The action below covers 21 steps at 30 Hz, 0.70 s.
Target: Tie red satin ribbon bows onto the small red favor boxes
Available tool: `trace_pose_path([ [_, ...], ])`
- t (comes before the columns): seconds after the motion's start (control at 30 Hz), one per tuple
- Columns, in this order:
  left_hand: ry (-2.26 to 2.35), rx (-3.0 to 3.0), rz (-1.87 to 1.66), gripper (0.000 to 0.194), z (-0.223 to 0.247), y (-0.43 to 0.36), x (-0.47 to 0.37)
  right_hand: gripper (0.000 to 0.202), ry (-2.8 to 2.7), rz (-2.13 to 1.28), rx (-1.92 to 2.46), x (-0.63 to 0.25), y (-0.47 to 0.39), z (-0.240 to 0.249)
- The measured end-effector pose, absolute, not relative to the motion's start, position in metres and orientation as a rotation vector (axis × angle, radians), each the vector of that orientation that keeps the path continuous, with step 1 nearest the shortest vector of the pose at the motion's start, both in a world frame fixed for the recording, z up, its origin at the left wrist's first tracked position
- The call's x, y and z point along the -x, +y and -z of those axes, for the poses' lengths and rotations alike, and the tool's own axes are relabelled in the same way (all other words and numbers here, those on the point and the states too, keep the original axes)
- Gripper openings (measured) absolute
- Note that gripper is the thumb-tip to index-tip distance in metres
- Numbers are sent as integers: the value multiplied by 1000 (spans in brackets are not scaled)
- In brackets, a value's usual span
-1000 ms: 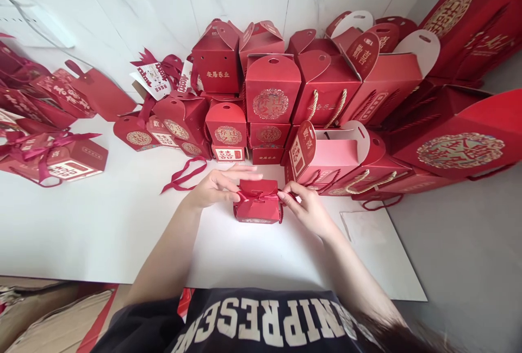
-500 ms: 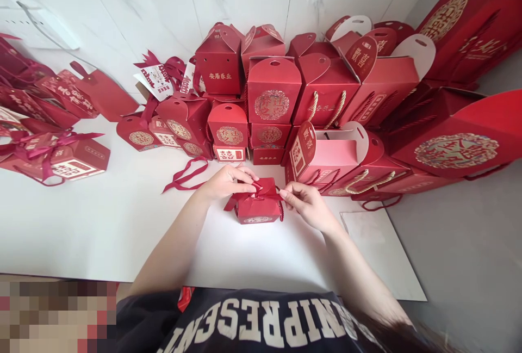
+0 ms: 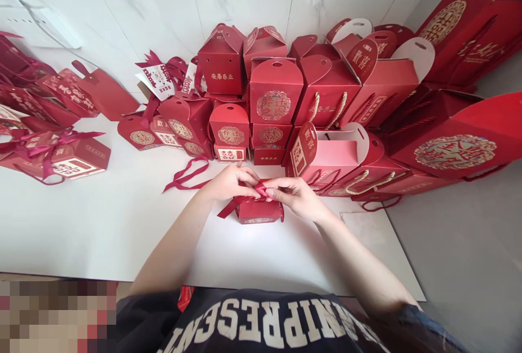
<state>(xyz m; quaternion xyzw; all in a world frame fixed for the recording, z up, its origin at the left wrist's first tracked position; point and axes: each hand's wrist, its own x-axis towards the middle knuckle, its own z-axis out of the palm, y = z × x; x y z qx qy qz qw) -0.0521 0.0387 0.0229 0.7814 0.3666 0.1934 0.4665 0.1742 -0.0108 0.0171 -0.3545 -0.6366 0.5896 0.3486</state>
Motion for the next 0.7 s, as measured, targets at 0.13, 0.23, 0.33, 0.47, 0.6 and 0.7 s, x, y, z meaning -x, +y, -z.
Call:
trace_pose_path([
  [0.13,889,-1903,-441,14,-27,37,53,29,-1802,-1302,979,-165,-11,-15],
  [0.23,887,-1892,-439,17,-27,36,52,25,-1962,-1086,961,-162,-10,-16],
  [0.33,899,-1864,-460,19,-26,35,52,25,-2113,-904,932,-160,-11,-19],
  [0.47,901,-1854,-460,18,-26,33,52,26,-2167,-758,1063,-162,-17,-21],
  [0.6,888,-1796,-511,18,-22,29,53,25,-2071,-804,1148,-167,-24,-22],
  [0.7,879,-1636,-570,23,-19,26,53,18,-1958,-849,1209,-166,-26,-19],
])
